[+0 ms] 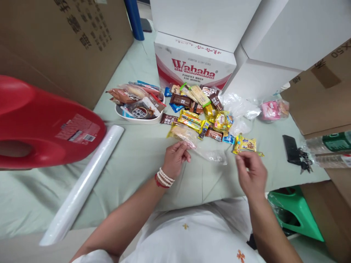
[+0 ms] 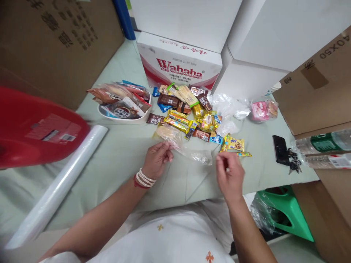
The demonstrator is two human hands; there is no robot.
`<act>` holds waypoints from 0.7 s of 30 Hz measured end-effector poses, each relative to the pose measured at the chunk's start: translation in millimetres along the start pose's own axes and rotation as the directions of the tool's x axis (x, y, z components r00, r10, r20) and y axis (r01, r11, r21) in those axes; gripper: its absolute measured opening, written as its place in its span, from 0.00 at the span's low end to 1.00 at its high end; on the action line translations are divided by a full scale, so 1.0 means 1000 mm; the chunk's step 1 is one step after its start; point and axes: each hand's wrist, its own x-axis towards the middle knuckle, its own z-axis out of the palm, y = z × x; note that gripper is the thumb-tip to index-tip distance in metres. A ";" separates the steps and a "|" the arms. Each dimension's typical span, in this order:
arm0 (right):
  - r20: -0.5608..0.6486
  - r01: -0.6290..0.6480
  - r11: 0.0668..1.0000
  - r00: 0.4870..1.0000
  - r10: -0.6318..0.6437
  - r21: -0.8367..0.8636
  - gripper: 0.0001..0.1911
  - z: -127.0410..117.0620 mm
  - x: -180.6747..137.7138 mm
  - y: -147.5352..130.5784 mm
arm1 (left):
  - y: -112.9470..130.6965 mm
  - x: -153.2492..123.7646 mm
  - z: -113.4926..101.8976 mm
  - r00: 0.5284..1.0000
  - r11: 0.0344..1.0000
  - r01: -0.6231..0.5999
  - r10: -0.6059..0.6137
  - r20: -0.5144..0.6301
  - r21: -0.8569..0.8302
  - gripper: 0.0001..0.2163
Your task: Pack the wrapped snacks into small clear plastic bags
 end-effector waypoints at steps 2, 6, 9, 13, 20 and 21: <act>0.196 0.114 0.987 0.971 -0.135 0.113 0.08 0.025 0.010 -0.013 | -0.001 -0.003 0.001 0.999 0.999 0.006 -0.008 0.051 0.039 0.24; 0.384 0.091 0.965 0.905 -0.182 0.244 0.06 0.078 0.022 -0.026 | -0.001 -0.005 0.001 0.997 0.998 -0.020 0.015 0.076 0.062 0.25; 0.400 -0.081 0.939 0.914 -0.064 0.335 0.08 0.091 0.022 -0.022 | -0.002 -0.003 0.000 0.998 0.999 -0.024 0.021 0.058 0.048 0.24; 0.438 -0.360 0.800 0.888 0.138 0.479 0.14 0.083 0.023 -0.012 | -0.005 0.003 -0.002 0.999 1.000 0.004 -0.004 0.040 0.007 0.22; 0.502 -0.596 0.480 0.803 0.322 0.644 0.18 0.058 0.024 -0.006 | -0.005 0.008 -0.007 0.996 0.989 -0.057 0.046 -0.083 -0.137 0.15; 0.565 -0.658 0.416 0.753 0.337 0.628 0.18 0.055 0.022 -0.005 | -0.004 0.006 -0.008 0.997 0.984 -0.042 0.029 -0.076 -0.174 0.16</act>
